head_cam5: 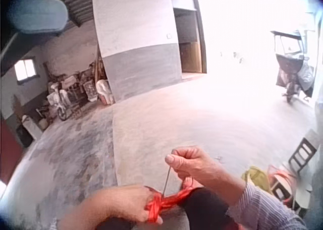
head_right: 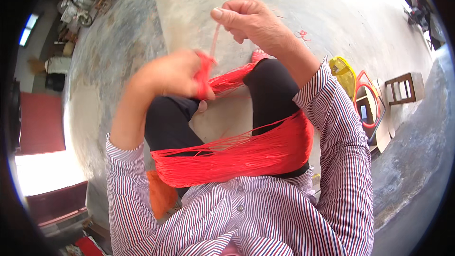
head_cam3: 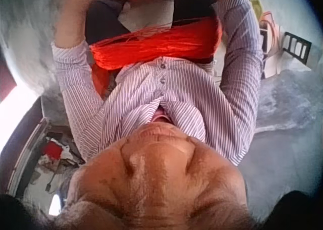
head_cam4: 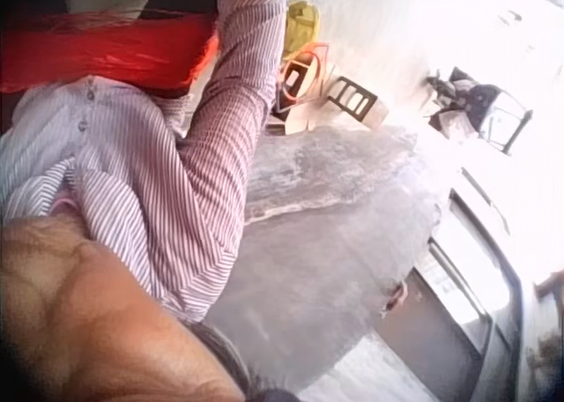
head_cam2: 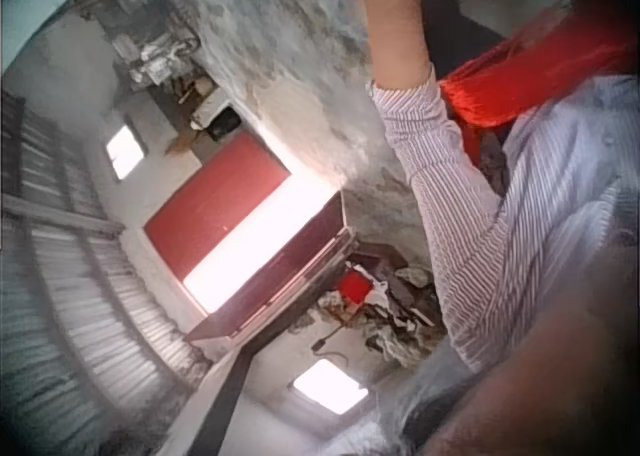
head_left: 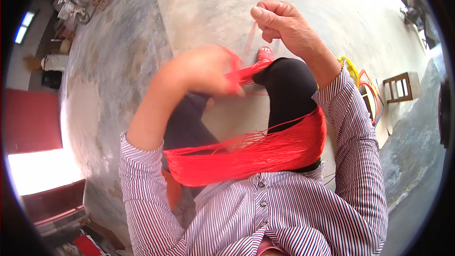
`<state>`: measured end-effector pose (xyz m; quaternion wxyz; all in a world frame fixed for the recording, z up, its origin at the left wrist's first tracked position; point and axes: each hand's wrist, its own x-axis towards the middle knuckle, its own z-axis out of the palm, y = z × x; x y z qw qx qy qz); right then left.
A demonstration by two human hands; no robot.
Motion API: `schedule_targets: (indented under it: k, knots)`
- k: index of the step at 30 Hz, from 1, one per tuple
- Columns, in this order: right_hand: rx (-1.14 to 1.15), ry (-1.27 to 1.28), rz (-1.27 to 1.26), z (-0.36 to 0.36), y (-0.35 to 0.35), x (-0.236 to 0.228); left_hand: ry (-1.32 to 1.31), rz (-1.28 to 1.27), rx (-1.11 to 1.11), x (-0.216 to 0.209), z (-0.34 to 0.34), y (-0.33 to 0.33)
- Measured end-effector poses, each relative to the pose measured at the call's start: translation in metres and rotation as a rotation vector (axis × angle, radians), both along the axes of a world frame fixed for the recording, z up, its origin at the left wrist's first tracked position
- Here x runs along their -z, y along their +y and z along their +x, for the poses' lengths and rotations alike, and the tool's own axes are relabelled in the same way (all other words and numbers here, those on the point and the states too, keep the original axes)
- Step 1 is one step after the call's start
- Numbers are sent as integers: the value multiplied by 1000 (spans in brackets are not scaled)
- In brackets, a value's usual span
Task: The person winds red plastic fiber into a ball by hand.
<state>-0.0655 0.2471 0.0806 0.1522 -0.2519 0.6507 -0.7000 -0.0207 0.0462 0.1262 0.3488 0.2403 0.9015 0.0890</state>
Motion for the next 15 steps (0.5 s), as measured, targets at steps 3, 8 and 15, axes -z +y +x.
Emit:
schedule_targets:
  k: [3, 8, 15]
  knots:
    - [98, -85, -49, 3, 29, 20, -578, 1205, 133, 5, -6, 17]
    - [32, -13, -94, 19, 68, 19, 165, 1496, -329, -7, -42, 59]
    - [314, -153, -140, 32, 136, 68, -707, 1634, -72, -14, -12, 105]
